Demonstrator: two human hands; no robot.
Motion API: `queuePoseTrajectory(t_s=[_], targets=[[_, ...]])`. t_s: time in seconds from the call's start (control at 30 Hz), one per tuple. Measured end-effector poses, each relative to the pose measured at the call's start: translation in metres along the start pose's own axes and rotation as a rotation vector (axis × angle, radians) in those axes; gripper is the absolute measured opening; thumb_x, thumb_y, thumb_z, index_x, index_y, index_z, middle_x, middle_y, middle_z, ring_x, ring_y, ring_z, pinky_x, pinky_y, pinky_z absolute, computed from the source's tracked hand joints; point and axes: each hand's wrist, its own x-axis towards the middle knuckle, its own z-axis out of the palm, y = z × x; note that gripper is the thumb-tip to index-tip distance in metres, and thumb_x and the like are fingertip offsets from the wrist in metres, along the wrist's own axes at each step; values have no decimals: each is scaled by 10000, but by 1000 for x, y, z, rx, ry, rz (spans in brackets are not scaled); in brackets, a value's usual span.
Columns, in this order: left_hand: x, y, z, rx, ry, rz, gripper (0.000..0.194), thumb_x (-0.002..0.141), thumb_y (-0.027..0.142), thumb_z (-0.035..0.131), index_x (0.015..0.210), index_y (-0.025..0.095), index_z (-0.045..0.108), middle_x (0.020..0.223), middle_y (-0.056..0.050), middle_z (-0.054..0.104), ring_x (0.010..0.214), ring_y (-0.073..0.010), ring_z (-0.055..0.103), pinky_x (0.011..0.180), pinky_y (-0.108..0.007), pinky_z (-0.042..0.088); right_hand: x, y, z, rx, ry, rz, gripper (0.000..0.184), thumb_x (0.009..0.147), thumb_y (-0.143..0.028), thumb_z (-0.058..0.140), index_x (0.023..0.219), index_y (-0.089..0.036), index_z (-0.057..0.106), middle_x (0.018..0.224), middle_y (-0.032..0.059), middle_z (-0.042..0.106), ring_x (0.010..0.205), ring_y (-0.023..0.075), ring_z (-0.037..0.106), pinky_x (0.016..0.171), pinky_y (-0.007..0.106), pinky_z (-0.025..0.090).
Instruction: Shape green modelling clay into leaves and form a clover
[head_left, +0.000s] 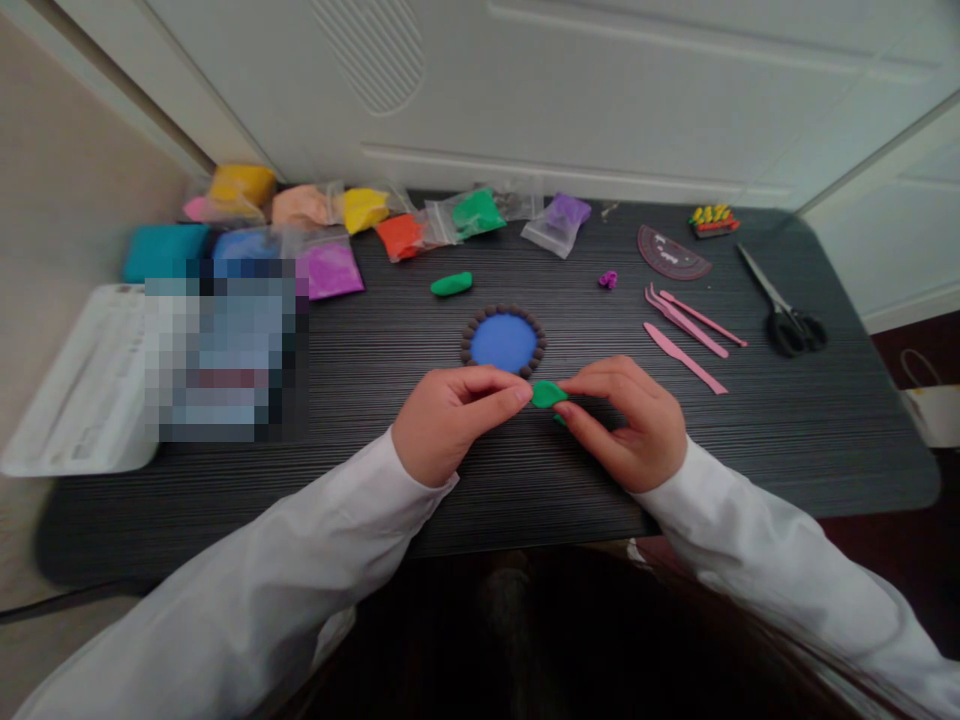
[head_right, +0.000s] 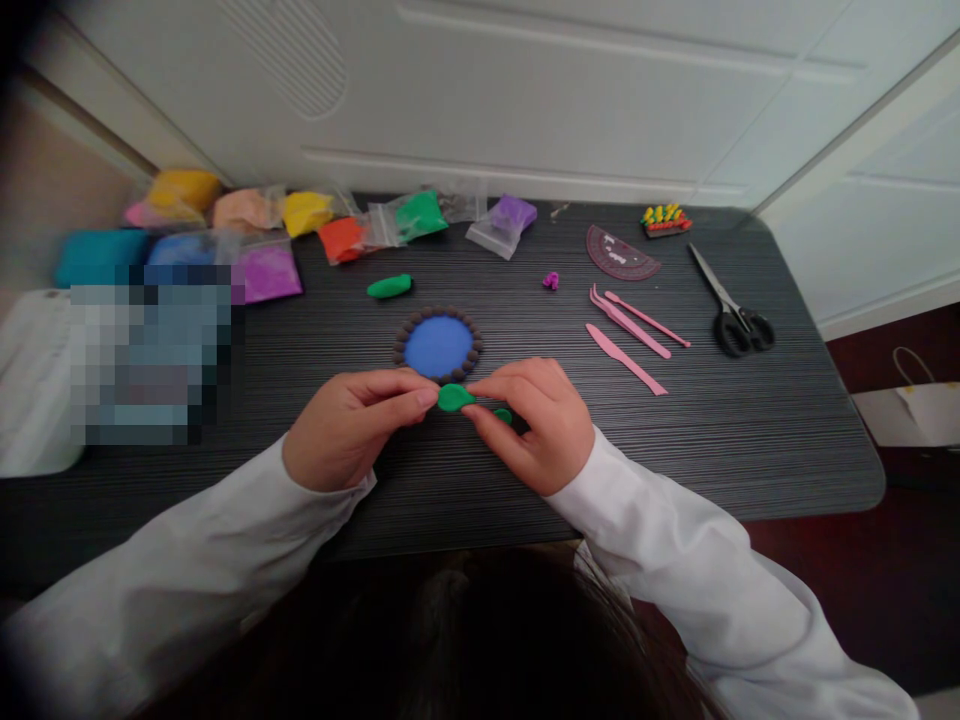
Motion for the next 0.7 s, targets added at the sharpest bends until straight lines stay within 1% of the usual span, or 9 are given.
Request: queuePoseTrajectory(t_s=[0.1, 0.2, 0.33, 0.57, 0.7], targets=[[0, -2, -1, -66, 1, -39, 86, 666, 266, 628, 679, 192, 669, 596, 36, 592, 570, -82, 489, 582, -213, 374, 0, 0, 0, 1, 1, 3, 201, 696, -172, 607, 896, -169, 593, 802, 51, 620, 774, 151, 559, 705, 317, 450], [0, -2, -1, -83, 6, -65, 94, 670, 274, 625, 652, 192, 667, 550, 42, 550, 551, -73, 466, 545, -203, 354, 0, 0, -1, -1, -8, 4, 200, 699, -175, 604, 898, -172, 592, 806, 49, 620, 772, 150, 559, 703, 319, 450], [0, -2, -1, -74, 1, -64, 87, 667, 270, 629, 662, 192, 667, 573, 43, 572, 551, -73, 474, 553, -202, 364, 0, -1, -1, 2, -11, -6, 195, 697, -166, 604, 892, -164, 593, 797, 52, 618, 763, 149, 557, 686, 315, 452], [-1, 6, -1, 178, 10, 45, 144, 711, 291, 581, 700, 169, 657, 666, 24, 603, 644, -96, 519, 637, -208, 385, -1, 0, 0, -8, -15, -18, 207, 687, -164, 614, 893, -156, 597, 799, 56, 615, 762, 152, 551, 686, 320, 446], [-3, 9, -2, 276, -2, 98, 153, 717, 290, 573, 717, 153, 641, 679, 14, 596, 652, -99, 521, 633, -207, 384, -1, 0, 0, -13, -20, -25, 209, 688, -164, 611, 897, -170, 595, 806, 51, 620, 767, 156, 551, 689, 324, 444]])
